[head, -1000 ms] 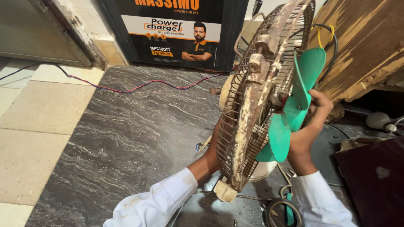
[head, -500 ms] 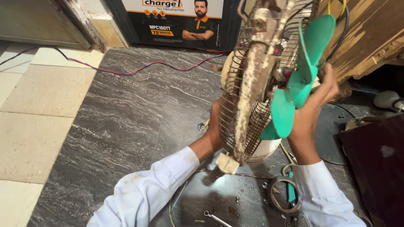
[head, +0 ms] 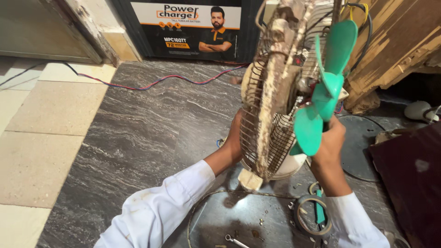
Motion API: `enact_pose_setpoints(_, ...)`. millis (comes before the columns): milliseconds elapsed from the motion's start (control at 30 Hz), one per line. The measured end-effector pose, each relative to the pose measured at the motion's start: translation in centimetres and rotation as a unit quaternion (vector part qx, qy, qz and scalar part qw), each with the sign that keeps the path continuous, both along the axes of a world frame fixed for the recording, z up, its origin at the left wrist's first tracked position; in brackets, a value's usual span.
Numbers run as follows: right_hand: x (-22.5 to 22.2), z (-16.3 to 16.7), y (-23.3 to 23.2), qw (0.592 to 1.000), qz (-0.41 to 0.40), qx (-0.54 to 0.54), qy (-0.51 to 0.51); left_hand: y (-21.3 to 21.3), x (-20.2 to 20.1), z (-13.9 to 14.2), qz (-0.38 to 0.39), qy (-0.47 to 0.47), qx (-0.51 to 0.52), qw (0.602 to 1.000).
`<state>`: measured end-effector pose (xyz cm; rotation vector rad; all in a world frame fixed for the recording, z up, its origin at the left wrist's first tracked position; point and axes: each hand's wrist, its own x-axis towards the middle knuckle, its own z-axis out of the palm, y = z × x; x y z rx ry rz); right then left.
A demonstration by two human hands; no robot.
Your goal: The person reassembles a standing fan by attaching the front wire cage to the motor housing. They align the cage, insert screws, and tighten them by hand to secure the assembly.
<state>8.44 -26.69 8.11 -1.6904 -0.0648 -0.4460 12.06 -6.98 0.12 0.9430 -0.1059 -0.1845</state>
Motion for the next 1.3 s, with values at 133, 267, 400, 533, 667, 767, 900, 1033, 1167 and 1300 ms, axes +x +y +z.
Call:
enact_pose_setpoints(133, -1.0, 0.1, 0.1, 0.995, -0.06, -0.078, -0.016, 1.2, 0.6, -1.4, 0.156, -0.024, 0.2, 0.967)
enact_pose_setpoints(267, -0.8, -1.4, -0.7, 0.997, -0.032, -0.06, -0.043, 1.8, -0.7, -2.5, 0.08, -0.135, 0.222, 0.962)
enact_pose_setpoints(400, 1.5, -3.8, -2.2, 0.996, 0.023, -0.059, -0.069, 0.1, -1.0, -2.1, -0.006, -0.118, 0.099, 0.988)
enact_pose_setpoints(533, 0.8, -7.0, -3.9, 0.999, 0.02, -0.032, 0.013, 0.0, -1.6, -1.1, 0.039, -0.207, 0.182, 0.96)
enact_pose_setpoints(667, -2.9, -9.5, -3.5, 0.991, 0.045, -0.127, 0.005, 1.1, -2.6, -0.7, 0.053, -0.104, 0.178, 0.977)
enact_pose_setpoints(767, -5.1, -8.2, -2.4, 0.97, 0.073, -0.161, 0.165, 1.9, -3.8, -1.5, 0.06, -0.099, 0.265, 0.957)
enact_pose_setpoints(900, -9.5, -4.9, -0.3, 0.909, 0.049, -0.387, 0.148, 1.9, -5.8, -4.2, 0.028, -0.12, 0.409, 0.904)
enact_pose_setpoints(1033, -8.5, -3.0, 1.4, 0.93, 0.074, -0.334, 0.134, 1.3, -6.6, -7.5, 0.018, -0.116, 0.522, 0.845)
enact_pose_setpoints(1167, -4.9, -3.2, 4.0, 0.983, 0.137, -0.123, 0.025, 0.2, -7.8, -10.7, -0.01, -0.206, 0.393, 0.896)
enact_pose_setpoints(1300, -2.5, -2.8, 5.8, 0.998, 0.06, -0.006, -0.006, -0.5, -9.4, -13.8, -0.057, -0.171, 0.371, 0.911)
